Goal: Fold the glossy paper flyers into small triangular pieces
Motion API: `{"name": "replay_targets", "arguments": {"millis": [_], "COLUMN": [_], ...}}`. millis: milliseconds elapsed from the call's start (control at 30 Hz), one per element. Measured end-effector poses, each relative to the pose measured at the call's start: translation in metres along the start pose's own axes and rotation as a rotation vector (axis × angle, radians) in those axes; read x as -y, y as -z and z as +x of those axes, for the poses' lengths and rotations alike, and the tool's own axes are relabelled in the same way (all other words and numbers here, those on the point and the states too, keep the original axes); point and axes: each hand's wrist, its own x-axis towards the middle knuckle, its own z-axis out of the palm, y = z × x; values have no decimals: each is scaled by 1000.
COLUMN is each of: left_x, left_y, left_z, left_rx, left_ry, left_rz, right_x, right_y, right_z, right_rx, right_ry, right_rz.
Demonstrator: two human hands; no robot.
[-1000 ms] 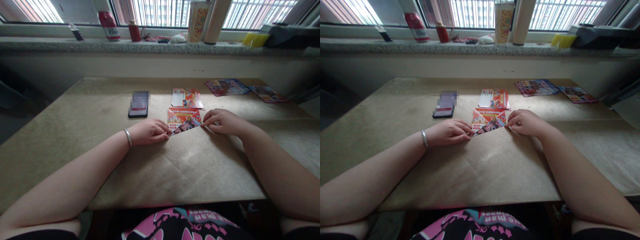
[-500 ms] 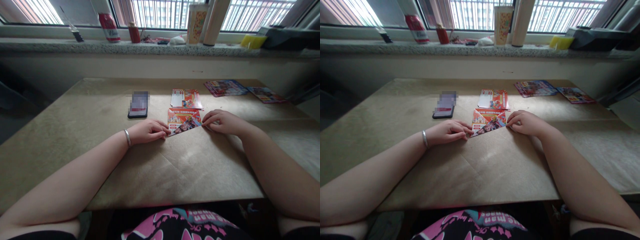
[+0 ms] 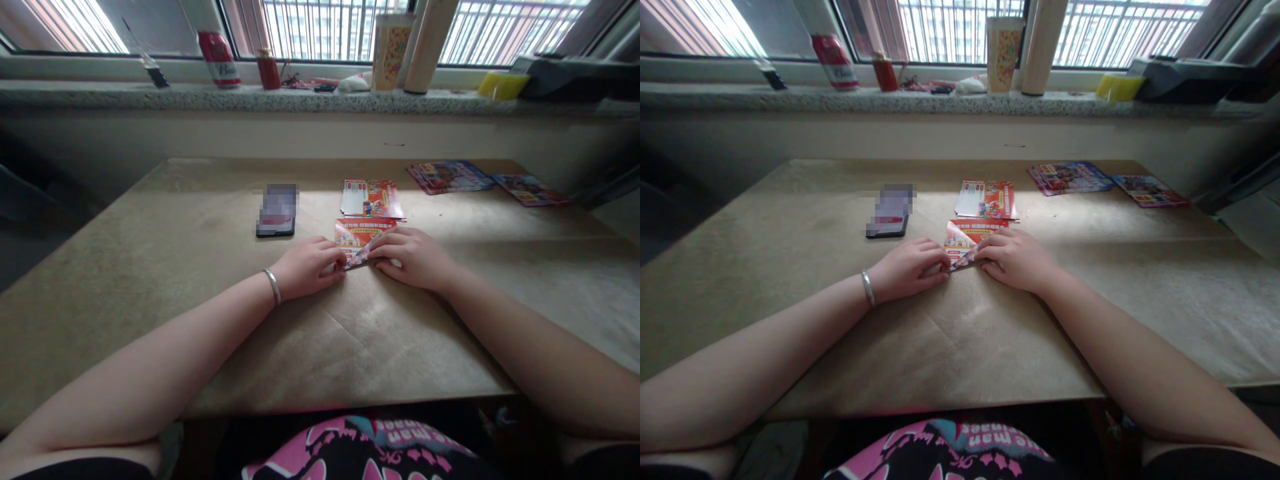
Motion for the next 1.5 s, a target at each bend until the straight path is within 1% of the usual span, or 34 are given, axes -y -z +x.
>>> {"name": "replay_targets", "arguments": {"millis": [100,267,467,567,733,833,967,1067,1233,1367,1500], "left_x": [-4,-8,-11,-11,-12,-14,-15,-16,-17,-12,-4], "left_y": [-4,-6,-11,-14,-13,-11,-10,-10,-8,-3,1], "left_z": [1,3,7,9,10,9,8,8,8,6,4], "left_rx": [-35,-90,-165,-214,-338,-359,-376,-399,-421,-441,-431], "left_ry": [-9,-16,-9,-8,-25,-52,-86,-78,-102,-94,-57], "left_rz": [93,158,279,357,412,403,382,358,382,396,391], "right_x": [5,11,20,23,34,42,48,47,44,37,25], "right_y": [-7,-9,-11,-13,-14,-13,-14,-14,-13,-10,-8], "right_z": [5,10,14,15,19,21,22,22,21,18,13], "right_rx": [17,-2,-33,-73,-150,-176,-199,-211,-207,-211,-204], "right_ry": [15,37,-40,-63,-185,-191,-190,-176,-122,-158,-191], "right_rz": [-83,-199,-274,-255,-116,-51,-28,-52,-141,-142,-122]}}
